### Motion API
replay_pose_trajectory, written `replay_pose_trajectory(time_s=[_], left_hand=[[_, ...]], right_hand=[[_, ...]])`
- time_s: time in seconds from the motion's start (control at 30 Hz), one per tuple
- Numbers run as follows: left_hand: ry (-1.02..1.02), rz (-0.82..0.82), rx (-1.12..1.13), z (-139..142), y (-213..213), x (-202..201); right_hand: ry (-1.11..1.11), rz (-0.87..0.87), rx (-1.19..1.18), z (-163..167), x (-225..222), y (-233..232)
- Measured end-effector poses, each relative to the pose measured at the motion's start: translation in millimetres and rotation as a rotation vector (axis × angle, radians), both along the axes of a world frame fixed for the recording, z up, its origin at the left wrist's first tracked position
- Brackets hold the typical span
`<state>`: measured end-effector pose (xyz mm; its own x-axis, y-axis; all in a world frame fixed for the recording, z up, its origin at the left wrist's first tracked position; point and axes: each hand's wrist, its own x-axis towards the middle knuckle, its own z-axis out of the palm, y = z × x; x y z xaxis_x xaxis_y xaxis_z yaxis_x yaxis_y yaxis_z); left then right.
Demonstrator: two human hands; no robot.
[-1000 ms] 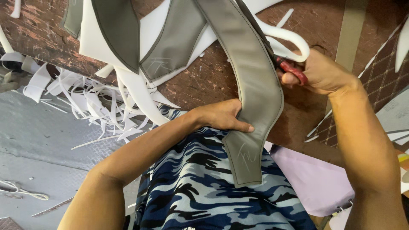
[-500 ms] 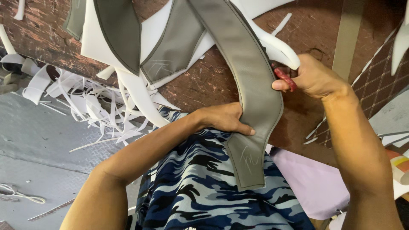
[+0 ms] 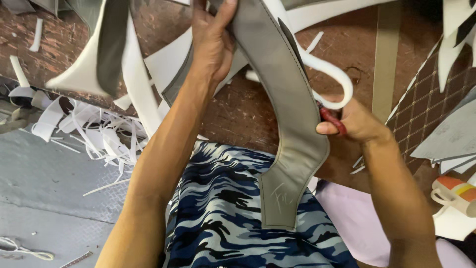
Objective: The person holds padded fabric panels over a cluttered work table and uses red-handled scissors to trim excess white foam and fabric from the curved edges of each panel, turning the pieces as they cut and setting trimmed pieces aside.
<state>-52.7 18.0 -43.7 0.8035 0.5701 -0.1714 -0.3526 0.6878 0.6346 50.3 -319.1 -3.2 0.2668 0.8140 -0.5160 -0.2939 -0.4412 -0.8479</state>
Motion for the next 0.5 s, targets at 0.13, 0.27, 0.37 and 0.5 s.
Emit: replay_pose_trajectory(time_s=[0.13,0.27,0.37,0.5], left_hand=[[0.097,0.189,0.308,9.9,-4.8,7.8],[0.133,0.170,0.417,12.6,-11.1,10.5],[0.095,0.075,0.347,9.8,-13.5,8.2],[0.072,0.103,0.385,1.2,-3.1,10.3]], right_hand=[[-0.046,-0.113,-0.025,-3.6,-26.2,-3.4],[0.210,-0.236,0.106,-0.5,-47.1,2.5],[0.241,-0.217,0.181,11.1,-51.4,8.8],[0.255,-0.224,0.171,28.9,-52.5,16.2]])
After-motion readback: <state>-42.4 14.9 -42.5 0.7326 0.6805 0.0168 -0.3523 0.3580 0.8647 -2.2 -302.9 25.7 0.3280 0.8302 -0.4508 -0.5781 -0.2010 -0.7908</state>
